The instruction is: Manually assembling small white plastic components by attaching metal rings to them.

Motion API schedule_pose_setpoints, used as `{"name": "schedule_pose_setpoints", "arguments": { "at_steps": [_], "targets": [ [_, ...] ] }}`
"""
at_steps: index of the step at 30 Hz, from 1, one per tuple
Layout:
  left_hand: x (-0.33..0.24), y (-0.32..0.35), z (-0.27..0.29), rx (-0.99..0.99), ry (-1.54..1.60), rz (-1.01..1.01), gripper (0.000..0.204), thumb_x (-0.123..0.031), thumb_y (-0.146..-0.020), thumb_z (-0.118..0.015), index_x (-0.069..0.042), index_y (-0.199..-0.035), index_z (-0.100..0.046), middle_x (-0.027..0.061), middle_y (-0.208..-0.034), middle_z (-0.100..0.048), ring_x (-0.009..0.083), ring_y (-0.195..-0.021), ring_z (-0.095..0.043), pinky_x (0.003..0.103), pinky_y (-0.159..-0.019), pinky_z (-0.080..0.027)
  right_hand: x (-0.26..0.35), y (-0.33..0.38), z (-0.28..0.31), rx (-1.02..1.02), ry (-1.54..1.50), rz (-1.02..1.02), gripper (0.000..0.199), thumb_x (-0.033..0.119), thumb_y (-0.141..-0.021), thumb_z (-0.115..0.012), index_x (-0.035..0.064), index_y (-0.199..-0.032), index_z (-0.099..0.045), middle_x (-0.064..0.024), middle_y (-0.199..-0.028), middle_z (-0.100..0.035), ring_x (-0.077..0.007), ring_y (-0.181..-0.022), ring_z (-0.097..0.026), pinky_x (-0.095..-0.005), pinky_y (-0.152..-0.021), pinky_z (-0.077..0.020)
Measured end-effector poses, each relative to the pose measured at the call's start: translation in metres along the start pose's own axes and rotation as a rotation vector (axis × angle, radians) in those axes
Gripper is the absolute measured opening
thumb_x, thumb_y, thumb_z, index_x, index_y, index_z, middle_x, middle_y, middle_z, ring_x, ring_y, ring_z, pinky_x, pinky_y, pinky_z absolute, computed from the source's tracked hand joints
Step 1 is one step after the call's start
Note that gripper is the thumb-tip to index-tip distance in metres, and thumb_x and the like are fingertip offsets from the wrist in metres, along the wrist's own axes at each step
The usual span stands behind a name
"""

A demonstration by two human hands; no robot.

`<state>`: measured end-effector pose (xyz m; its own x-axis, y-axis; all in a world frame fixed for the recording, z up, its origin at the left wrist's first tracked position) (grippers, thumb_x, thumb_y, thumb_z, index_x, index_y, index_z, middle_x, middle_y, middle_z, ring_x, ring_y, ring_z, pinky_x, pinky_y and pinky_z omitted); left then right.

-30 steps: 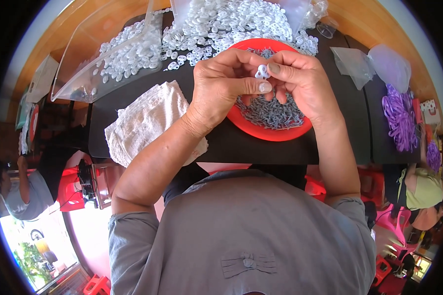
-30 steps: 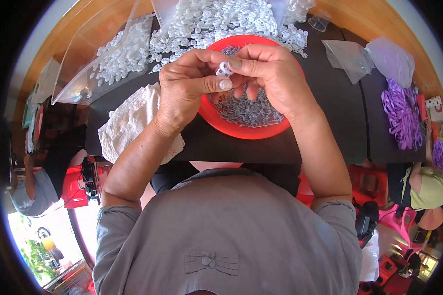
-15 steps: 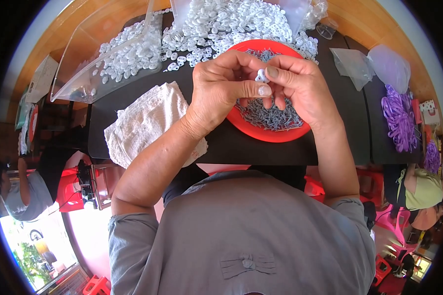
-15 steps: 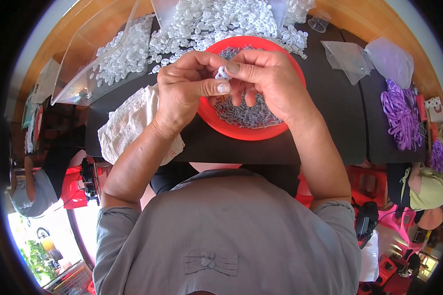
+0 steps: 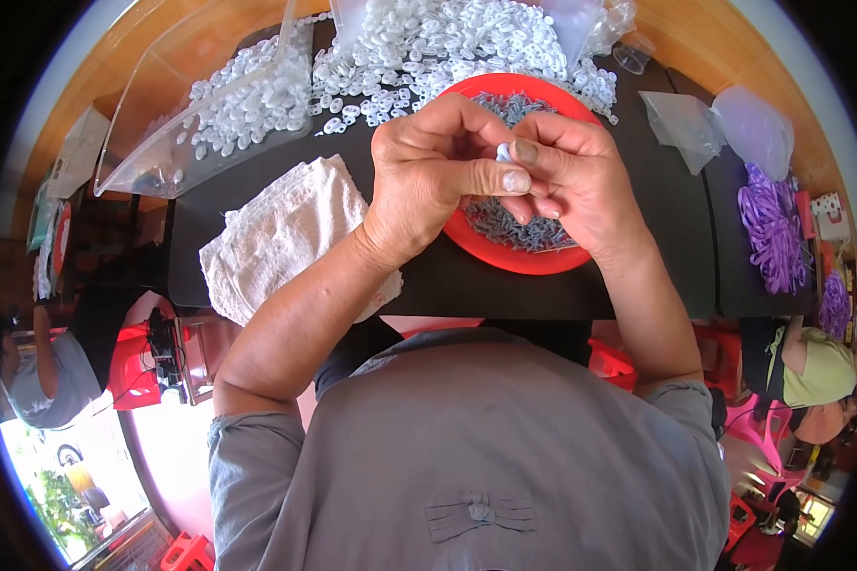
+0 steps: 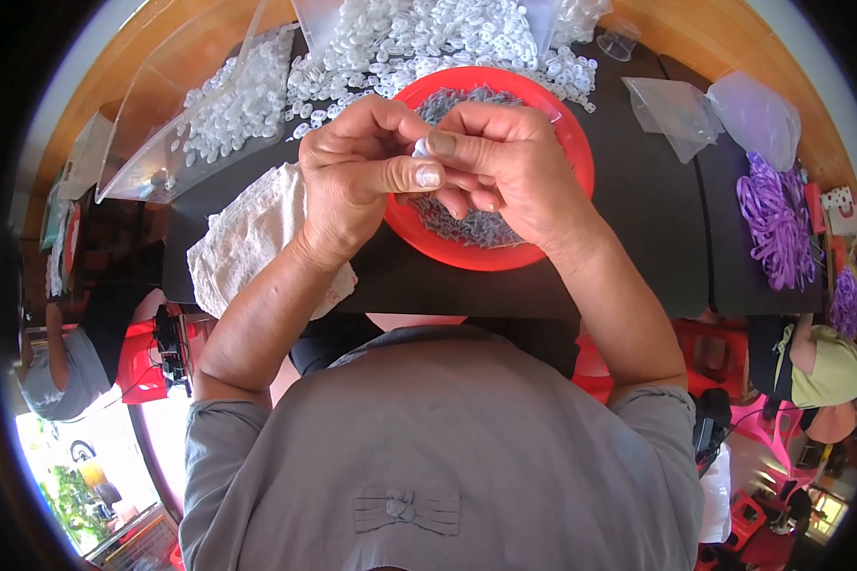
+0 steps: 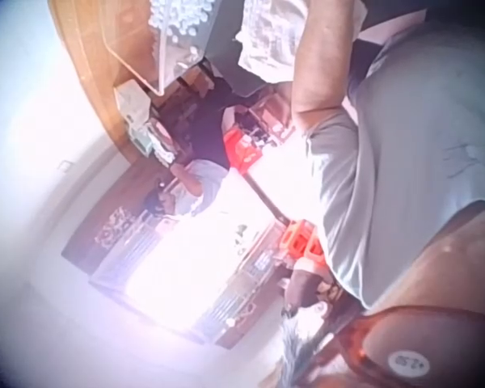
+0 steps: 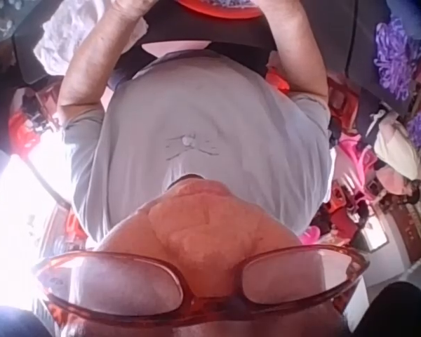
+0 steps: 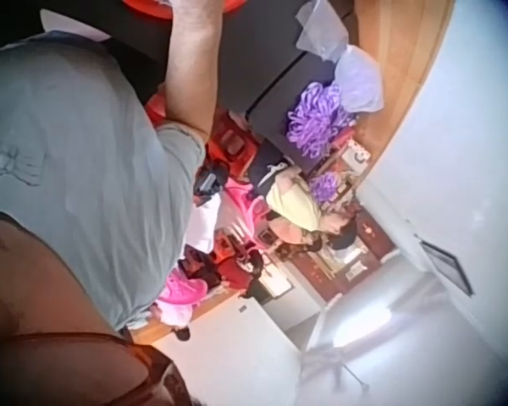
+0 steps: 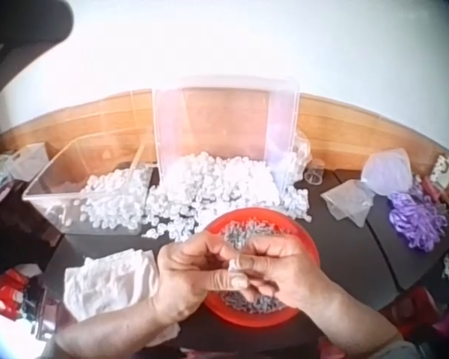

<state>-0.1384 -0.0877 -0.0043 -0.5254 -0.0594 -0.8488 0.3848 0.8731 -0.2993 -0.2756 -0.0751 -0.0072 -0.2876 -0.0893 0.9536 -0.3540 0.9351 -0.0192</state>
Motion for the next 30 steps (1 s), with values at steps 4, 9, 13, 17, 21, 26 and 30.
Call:
{"name": "schedule_pose_setpoints", "arguments": {
  "at_steps": [4,9,13,17,21,26,30],
  "targets": [
    [-0.001,-0.001,0.002,0.023,0.008,-0.014,0.019,0.009,-0.075,-0.074,0.006,-0.085,-0.058,0.0141,-0.076,-0.065,0.0235,-0.066,-0.069,0.031,-0.059,-0.062,0.001,0.0,-0.006,0.042,-0.079,0.016,0.022,0.017,-0.093,-0.062,-0.0018,-0.082,-0.062,-0.0012,-0.06,-0.052,-0.0087,-0.047,-0.052,-0.0176,-0.04,-0.0308],
    [-0.005,-0.003,0.005,0.034,-0.079,-0.068,0.018,0.01,-0.075,-0.073,0.006,-0.085,-0.058,0.0145,-0.077,-0.065,0.0232,-0.067,-0.069,0.031,-0.057,-0.061,-0.002,-0.001,-0.01,0.067,-0.081,0.036,0.024,0.02,-0.094,-0.059,-0.0015,-0.083,-0.06,-0.0009,-0.059,-0.048,-0.0089,-0.048,-0.049,-0.0189,-0.042,-0.0319],
    [-0.023,-0.009,0.008,-0.063,-0.193,-0.037,0.013,0.006,-0.079,-0.07,0.005,-0.086,-0.06,0.0133,-0.076,-0.066,0.0196,-0.063,-0.067,0.028,-0.049,-0.056,0.005,-0.011,-0.001,-0.143,0.133,0.053,0.028,0.026,-0.095,-0.058,-0.0004,-0.085,-0.061,-0.0004,-0.063,-0.051,-0.0075,-0.052,-0.051,-0.0201,-0.045,-0.0331],
    [-0.122,-0.007,0.044,-0.383,-1.111,-0.891,0.003,0.0,-0.081,-0.068,0.002,-0.08,-0.066,0.007,-0.074,-0.068,0.0124,-0.056,-0.059,0.025,-0.05,-0.047,0.017,-0.01,0.02,-0.195,1.023,0.449,0.021,0.022,-0.088,-0.066,0.0006,-0.091,-0.064,-0.0018,-0.066,-0.059,-0.0093,-0.061,-0.057,-0.0271,-0.052,-0.0388],
    [-0.179,-0.027,0.083,-0.825,-1.168,-0.513,0.024,-0.005,-0.074,-0.072,-0.005,-0.098,-0.069,0.0048,-0.073,-0.062,0.016,-0.066,-0.058,0.028,-0.061,-0.048,0.018,-0.003,0.01,-0.019,1.481,0.212,0.028,0.02,-0.073,-0.075,0.0032,-0.094,-0.065,-0.0087,-0.066,-0.059,-0.0204,-0.06,-0.056,-0.0347,-0.058,-0.0425],
    [-0.136,0.006,0.049,-0.547,-1.261,-0.634,0.011,-0.003,-0.081,-0.069,-0.002,-0.091,-0.071,0.002,-0.075,-0.066,0.0055,-0.065,-0.056,0.02,-0.057,-0.043,0.005,0.004,0.019,0.012,1.577,0.145,0.026,0.015,-0.071,-0.072,0.0055,-0.095,-0.064,-0.0125,-0.068,-0.06,-0.0299,-0.071,-0.06,-0.0408,-0.066,-0.0443],
    [-0.049,0.0,0.075,-0.218,-1.216,-0.062,0.014,-0.007,-0.076,-0.074,0.0,-0.088,-0.068,0.0009,-0.074,-0.065,0.0067,-0.067,-0.056,0.024,-0.061,-0.045,-0.006,-0.008,0.022,0.016,1.59,0.206,0.016,0.008,-0.076,-0.065,0.005,-0.092,-0.064,-0.0126,-0.076,-0.062,-0.0329,-0.075,-0.061,-0.0418,-0.069,-0.045]
  ]
}}
Point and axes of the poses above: each hand's wrist, its own y-axis away from the middle knuckle, its own z-axis out of the back of the hand, x = y × z, the point moved 5 cm from there along -y, towards the middle knuckle
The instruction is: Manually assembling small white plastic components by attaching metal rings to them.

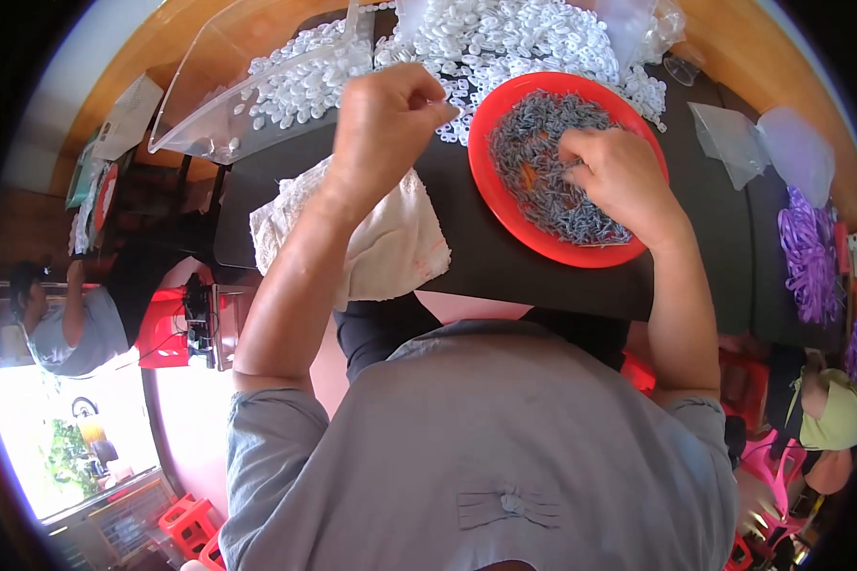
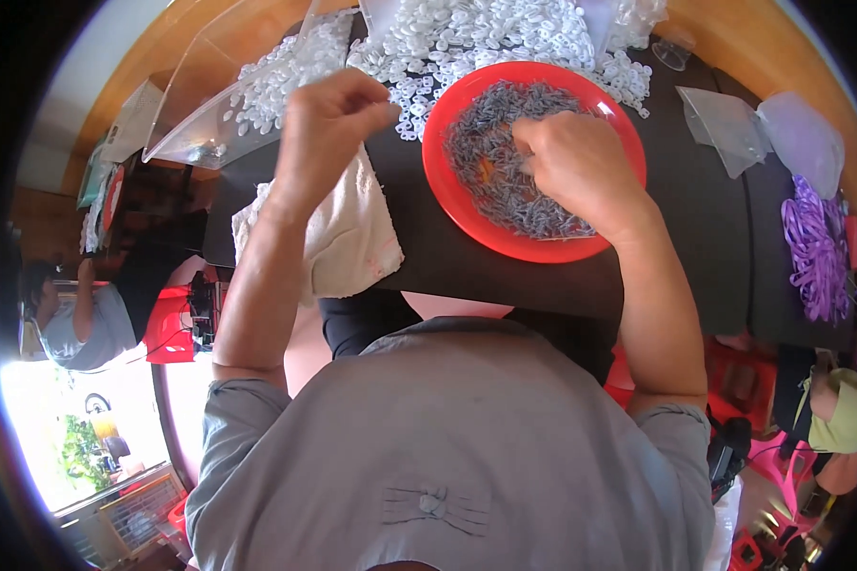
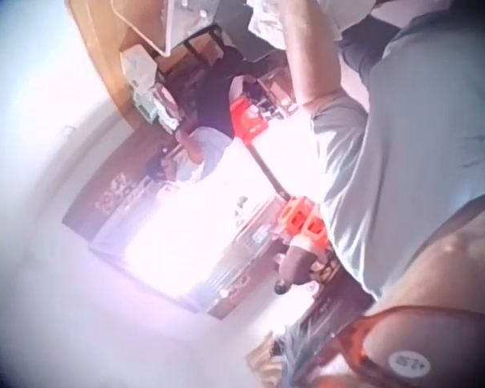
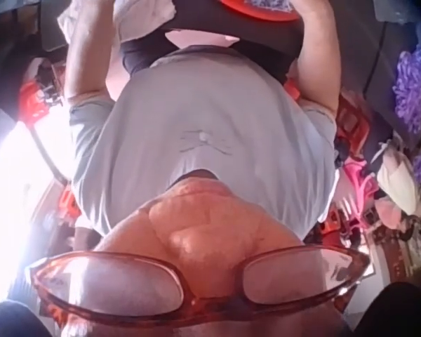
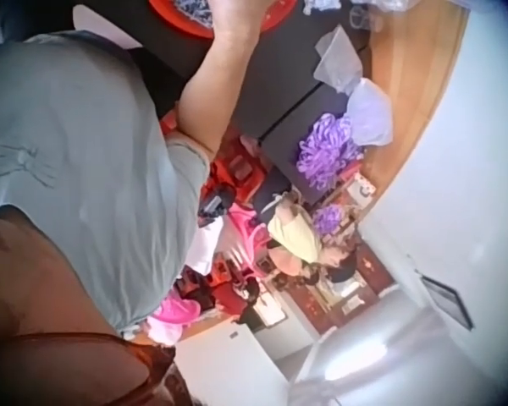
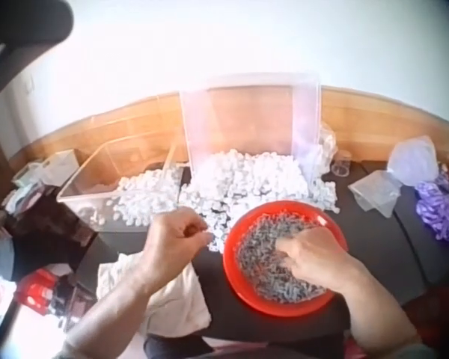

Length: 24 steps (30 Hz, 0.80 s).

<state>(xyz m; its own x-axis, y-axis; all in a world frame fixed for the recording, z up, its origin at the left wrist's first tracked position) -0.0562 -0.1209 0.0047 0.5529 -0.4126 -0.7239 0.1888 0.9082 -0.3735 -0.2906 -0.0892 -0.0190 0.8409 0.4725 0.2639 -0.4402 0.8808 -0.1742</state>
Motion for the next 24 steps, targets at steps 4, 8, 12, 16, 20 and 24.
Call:
{"name": "schedule_pose_setpoints", "arguments": {
  "at_steps": [4,8,12,16,20,24],
  "targets": [
    [0.03,-0.006,-0.025,0.163,-0.216,-0.101,0.022,-0.006,-0.07,-0.075,0.001,-0.089,-0.067,0.0079,-0.075,-0.062,0.0173,-0.069,-0.058,0.03,-0.064,-0.047,-0.002,-0.001,0.008,-0.158,-0.124,0.023,0.012,0.005,-0.078,-0.062,0.0034,-0.091,-0.063,-0.0101,-0.081,-0.061,-0.0298,-0.074,-0.06,-0.0379,-0.068,-0.0448],
    [0.041,-0.009,-0.038,0.247,-0.253,-0.116,0.023,-0.01,-0.069,-0.075,-0.001,-0.087,-0.065,0.0123,-0.076,-0.062,0.0261,-0.069,-0.06,0.036,-0.066,-0.048,0.002,0.001,0.015,-0.119,-0.178,-0.059,0.012,0.004,-0.08,-0.061,0.0026,-0.091,-0.063,-0.0088,-0.081,-0.058,-0.0261,-0.073,-0.059,-0.0345,-0.067,-0.0445],
    [0.041,-0.011,-0.045,0.257,-0.306,-0.109,0.018,-0.016,-0.073,-0.072,-0.004,-0.082,-0.063,0.0149,-0.091,-0.066,0.0363,-0.083,-0.063,0.043,-0.072,-0.05,-0.006,-0.001,0.012,-0.198,-0.199,-0.004,0.01,0.002,-0.082,-0.058,0.0004,-0.091,-0.063,-0.0087,-0.081,-0.056,-0.0216,-0.073,-0.059,-0.0308,-0.067,-0.0443],
    [0.046,-0.006,-0.047,0.155,-0.379,-0.227,0.014,-0.015,-0.075,-0.069,-0.004,-0.081,-0.063,0.016,-0.089,-0.065,0.0371,-0.083,-0.062,0.044,-0.072,-0.05,-0.011,-0.005,0.009,-0.14,-0.432,0.019,0.013,0.0,-0.085,-0.056,-0.0026,-0.095,-0.063,-0.0075,-0.08,-0.056,-0.0165,-0.073,-0.058,-0.0288,-0.067,-0.0442],
    [0.044,-0.011,-0.034,0.03,-0.084,-0.059,0.01,-0.01,-0.081,-0.067,-0.002,-0.085,-0.064,0.0112,-0.075,-0.064,0.0247,-0.072,-0.064,0.038,-0.064,-0.05,-0.011,-0.005,0.01,-0.151,-0.489,0.014,0.015,0.0,-0.086,-0.056,-0.003,-0.098,-0.064,-0.0048,-0.081,-0.056,-0.0129,-0.073,-0.056,-0.0275,-0.066,-0.0441],
    [0.01,-0.008,-0.031,0.1,0.496,0.239,0.008,-0.006,-0.085,-0.065,0.002,-0.086,-0.064,0.0042,-0.068,-0.062,0.0104,-0.058,-0.059,0.025,-0.047,-0.046,-0.012,-0.005,0.017,-0.212,-0.583,-0.026,0.015,0.003,-0.085,-0.06,-0.0012,-0.096,-0.068,-0.0079,-0.08,-0.061,-0.0188,-0.068,-0.058,-0.0305,-0.065,-0.0457]
  ]
}}
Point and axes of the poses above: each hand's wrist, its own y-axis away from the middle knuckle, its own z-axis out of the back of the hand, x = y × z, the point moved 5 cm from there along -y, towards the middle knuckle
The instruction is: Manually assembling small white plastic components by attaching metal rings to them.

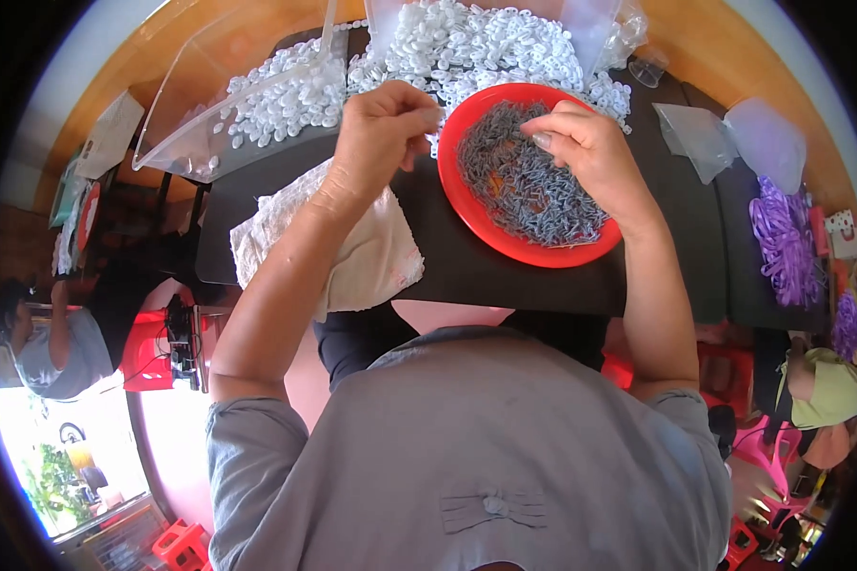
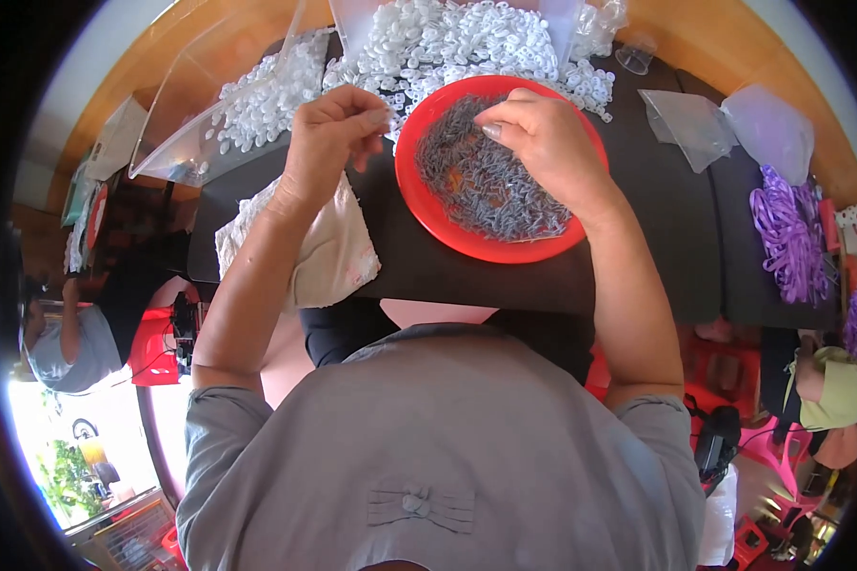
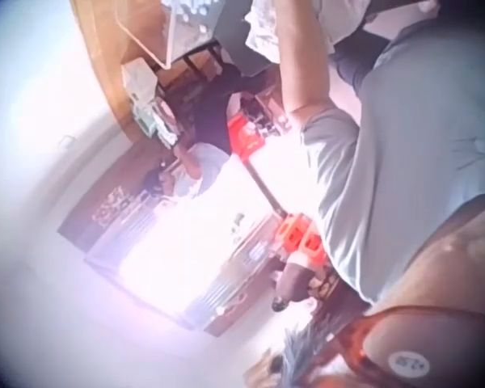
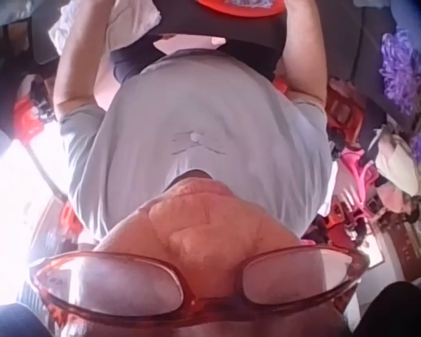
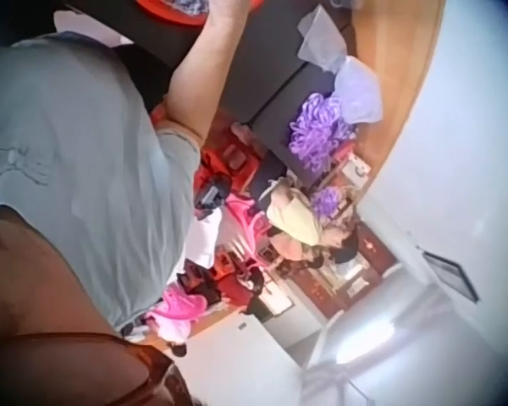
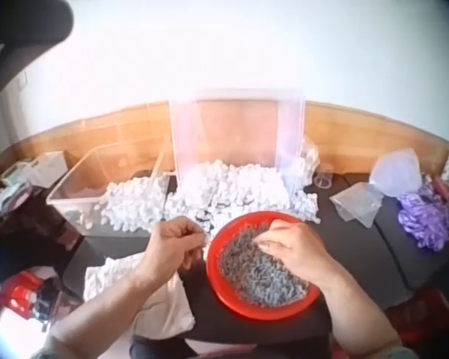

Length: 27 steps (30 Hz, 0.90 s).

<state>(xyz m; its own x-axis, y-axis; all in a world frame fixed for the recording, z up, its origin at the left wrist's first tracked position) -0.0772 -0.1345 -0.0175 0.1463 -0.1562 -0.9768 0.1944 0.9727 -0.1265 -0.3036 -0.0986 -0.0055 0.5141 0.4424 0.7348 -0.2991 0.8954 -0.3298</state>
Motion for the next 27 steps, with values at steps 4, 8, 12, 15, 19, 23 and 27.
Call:
{"name": "schedule_pose_setpoints", "arguments": {
  "at_steps": [4,8,12,15,19,23,27],
  "targets": [
    [-0.011,0.006,-0.035,0.149,0.29,0.115,0.012,-0.007,-0.087,-0.064,0.004,-0.088,-0.062,0.0092,-0.075,-0.065,0.0142,-0.058,-0.062,0.023,-0.042,-0.044,0.014,0.001,0.005,-0.175,-0.085,0.126,0.016,0.002,-0.087,-0.061,-0.0013,-0.1,-0.069,-0.0009,-0.082,-0.058,-0.008,-0.066,-0.051,-0.0215,-0.059,-0.0414],
    [-0.017,0.002,-0.061,0.23,0.406,0.197,0.012,-0.007,-0.09,-0.061,0.005,-0.092,-0.062,0.0121,-0.081,-0.065,0.0179,-0.063,-0.064,0.026,-0.046,-0.047,0.022,0.002,0.006,-0.321,-0.04,0.238,0.015,-0.001,-0.086,-0.064,-0.0023,-0.1,-0.069,-0.0021,-0.081,-0.06,-0.0078,-0.072,-0.056,-0.0209,-0.063,-0.0436],
    [-0.016,-0.003,-0.075,0.238,0.485,0.187,0.01,-0.003,-0.089,-0.061,0.005,-0.094,-0.06,0.0119,-0.081,-0.065,0.0179,-0.064,-0.064,0.026,-0.047,-0.048,0.023,0.003,0.004,-0.368,-0.019,0.244,0.012,0.0,-0.086,-0.065,-0.0027,-0.097,-0.068,-0.0045,-0.084,-0.064,-0.0093,-0.076,-0.059,-0.0223,-0.065,-0.0462],
    [-0.017,-0.001,-0.077,0.208,0.487,0.13,0.013,0.001,-0.086,-0.063,0.005,-0.097,-0.059,0.0114,-0.082,-0.065,0.017,-0.064,-0.064,0.026,-0.047,-0.048,0.017,0.005,0.004,-0.343,-0.003,0.145,0.01,0.0,-0.086,-0.066,-0.0027,-0.095,-0.068,-0.0045,-0.082,-0.065,-0.0083,-0.075,-0.06,-0.0222,-0.066,-0.0465],
    [-0.014,-0.003,-0.074,0.196,0.37,0.053,0.021,0.005,-0.082,-0.065,0.004,-0.102,-0.057,0.0089,-0.083,-0.064,0.0139,-0.065,-0.063,0.023,-0.048,-0.048,0.018,0.004,0.0,-0.315,-0.026,0.114,0.007,0.0,-0.085,-0.066,-0.0026,-0.092,-0.067,-0.0032,-0.08,-0.065,-0.0075,-0.072,-0.059,-0.0225,-0.065,-0.0464],
    [-0.014,-0.005,-0.072,0.201,0.258,-0.044,0.023,0.004,-0.082,-0.066,0.003,-0.103,-0.058,0.0067,-0.083,-0.065,0.0112,-0.066,-0.061,0.021,-0.05,-0.048,0.012,0.002,-0.003,-0.277,-0.086,0.062,0.007,0.002,-0.086,-0.066,-0.0016,-0.092,-0.067,-0.0011,-0.074,-0.064,-0.0065,-0.068,-0.057,-0.0216,-0.061,-0.0445],
    [-0.012,-0.003,-0.069,0.142,0.261,-0.071,0.02,0.002,-0.082,-0.067,0.002,-0.101,-0.06,0.0051,-0.083,-0.065,0.0087,-0.065,-0.059,0.021,-0.05,-0.047,0.008,0.004,-0.007,-0.234,-0.323,-0.23,0.009,0.009,-0.088,-0.065,0.0013,-0.091,-0.069,-0.0004,-0.069,-0.061,-0.0042,-0.061,-0.052,-0.0183,-0.053,-0.0361]
  ]
}}
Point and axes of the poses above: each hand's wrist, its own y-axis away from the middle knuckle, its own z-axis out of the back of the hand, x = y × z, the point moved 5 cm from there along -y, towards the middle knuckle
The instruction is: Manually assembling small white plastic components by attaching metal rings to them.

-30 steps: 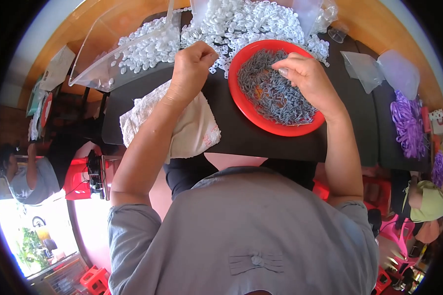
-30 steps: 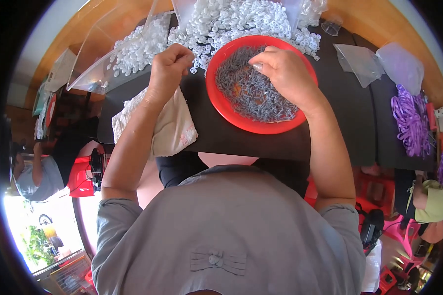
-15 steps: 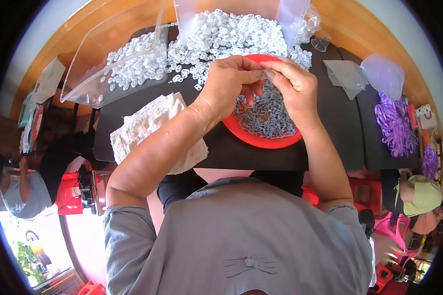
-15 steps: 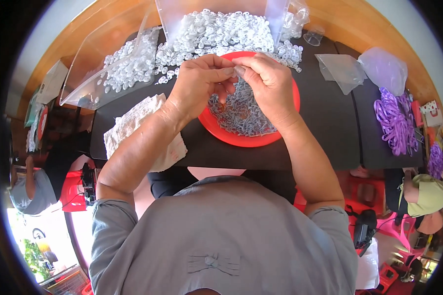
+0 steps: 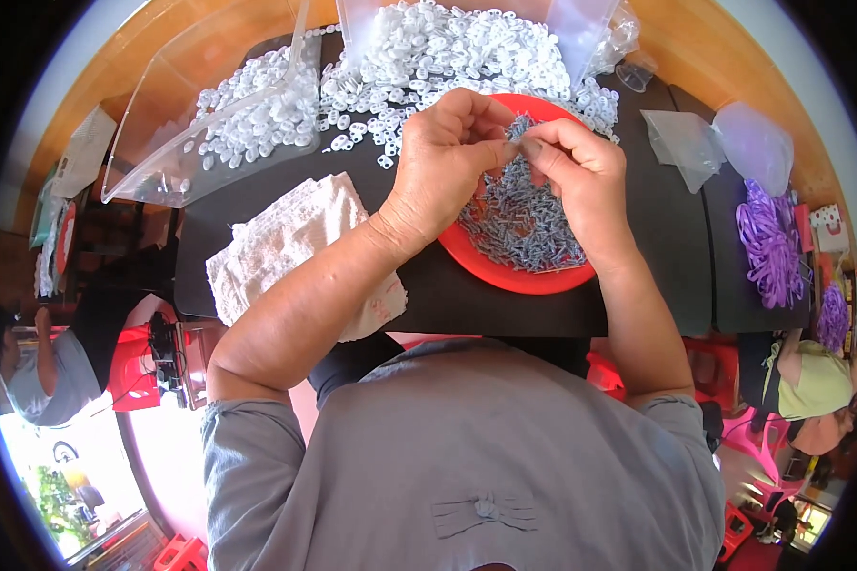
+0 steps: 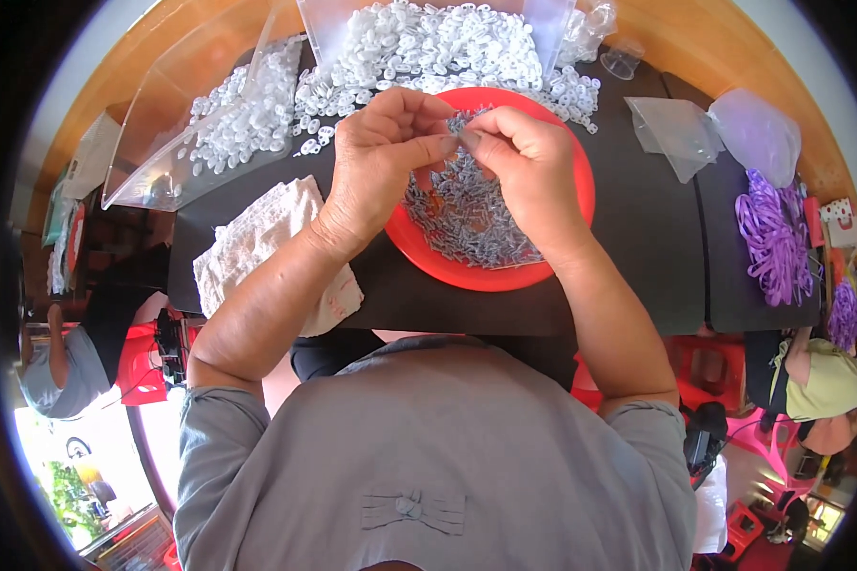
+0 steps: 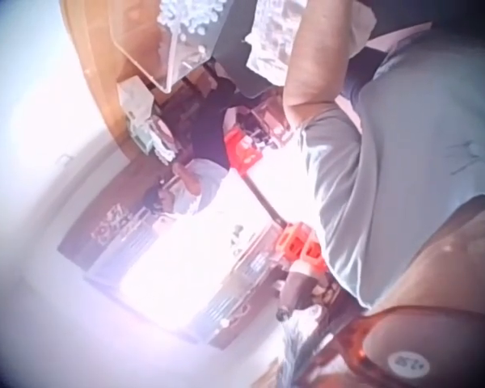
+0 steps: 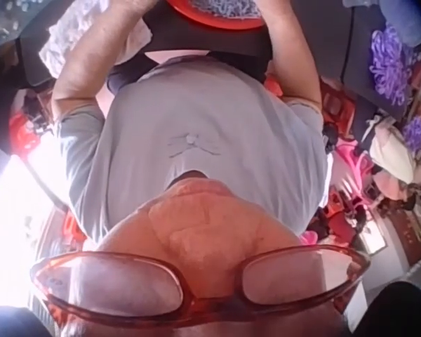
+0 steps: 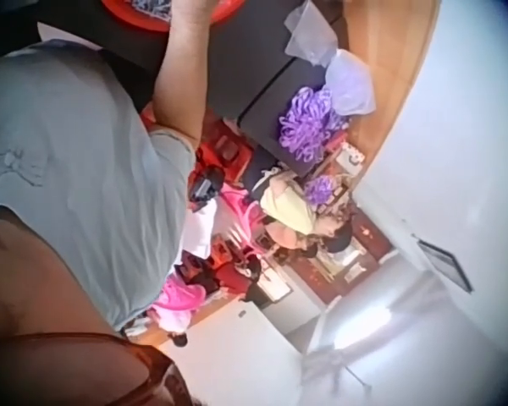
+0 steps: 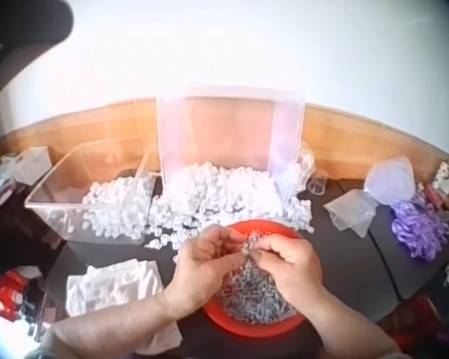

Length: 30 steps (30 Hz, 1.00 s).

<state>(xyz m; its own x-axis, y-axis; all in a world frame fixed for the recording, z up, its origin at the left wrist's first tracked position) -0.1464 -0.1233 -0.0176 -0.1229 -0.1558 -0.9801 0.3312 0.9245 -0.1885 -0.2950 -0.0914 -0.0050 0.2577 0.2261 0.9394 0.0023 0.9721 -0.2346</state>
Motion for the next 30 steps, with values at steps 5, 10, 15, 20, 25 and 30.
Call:
{"name": "schedule_pose_setpoints", "arguments": {
  "at_steps": [5,10,15,20,25,30],
  "targets": [
    [0.004,0.006,-0.003,-0.029,0.041,0.134,0.015,-0.001,-0.083,-0.068,0.002,-0.097,-0.063,0.0049,-0.081,-0.065,0.0085,-0.063,-0.057,0.021,-0.05,-0.046,-0.014,0.002,-0.005,-0.036,-0.3,-0.146,0.012,0.012,-0.09,-0.063,0.0005,-0.09,-0.067,-0.0008,-0.067,-0.058,-0.0057,-0.057,-0.052,-0.0184,-0.05,-0.031],
    [0.005,0.013,-0.006,-0.089,0.167,0.122,0.013,-0.003,-0.085,-0.066,0.002,-0.096,-0.064,0.005,-0.08,-0.064,0.0089,-0.06,-0.056,0.022,-0.05,-0.045,-0.014,0.006,-0.011,-0.048,-0.385,-0.186,0.013,0.012,-0.091,-0.061,-0.0008,-0.091,-0.066,-0.0024,-0.068,-0.059,-0.0085,-0.058,-0.055,-0.019,-0.05,-0.0328],
    [0.005,0.012,-0.007,-0.087,0.204,0.076,0.011,-0.006,-0.087,-0.066,0.002,-0.095,-0.063,0.0044,-0.078,-0.063,0.009,-0.063,-0.056,0.022,-0.05,-0.044,-0.014,0.01,-0.014,-0.083,-0.486,-0.225,0.014,0.012,-0.091,-0.06,-0.001,-0.092,-0.066,-0.0027,-0.069,-0.059,-0.0106,-0.058,-0.056,-0.0198,-0.051,-0.0346],
    [0.008,0.01,-0.002,-0.086,0.245,0.125,0.011,-0.009,-0.089,-0.064,0.001,-0.093,-0.062,0.0042,-0.076,-0.062,0.0096,-0.064,-0.056,0.023,-0.051,-0.044,-0.012,0.008,-0.014,-0.035,-0.379,-0.199,0.014,0.011,-0.091,-0.061,-0.0012,-0.094,-0.067,-0.0032,-0.072,-0.06,-0.0103,-0.06,-0.057,-0.0195,-0.052,-0.0352],
    [0.011,0.004,0.009,-0.112,0.308,0.164,0.013,-0.012,-0.093,-0.058,0.001,-0.093,-0.061,0.006,-0.073,-0.06,0.0131,-0.062,-0.057,0.024,-0.052,-0.042,-0.002,0.005,-0.006,-0.065,-0.148,-0.014,0.016,0.009,-0.09,-0.062,-0.0002,-0.099,-0.07,-0.0018,-0.077,-0.061,-0.0085,-0.065,-0.057,-0.0197,-0.054,-0.0382],
    [0.013,0.004,0.011,-0.083,0.317,0.185,0.014,-0.012,-0.093,-0.058,0.001,-0.093,-0.061,0.0069,-0.074,-0.06,0.0142,-0.062,-0.057,0.026,-0.05,-0.042,0.007,0.006,-0.004,-0.025,-0.101,0.052,0.016,0.004,-0.089,-0.061,0.0013,-0.102,-0.07,-0.0026,-0.085,-0.063,-0.0078,-0.069,-0.057,-0.0203,-0.055,-0.0407]
  ]
}}
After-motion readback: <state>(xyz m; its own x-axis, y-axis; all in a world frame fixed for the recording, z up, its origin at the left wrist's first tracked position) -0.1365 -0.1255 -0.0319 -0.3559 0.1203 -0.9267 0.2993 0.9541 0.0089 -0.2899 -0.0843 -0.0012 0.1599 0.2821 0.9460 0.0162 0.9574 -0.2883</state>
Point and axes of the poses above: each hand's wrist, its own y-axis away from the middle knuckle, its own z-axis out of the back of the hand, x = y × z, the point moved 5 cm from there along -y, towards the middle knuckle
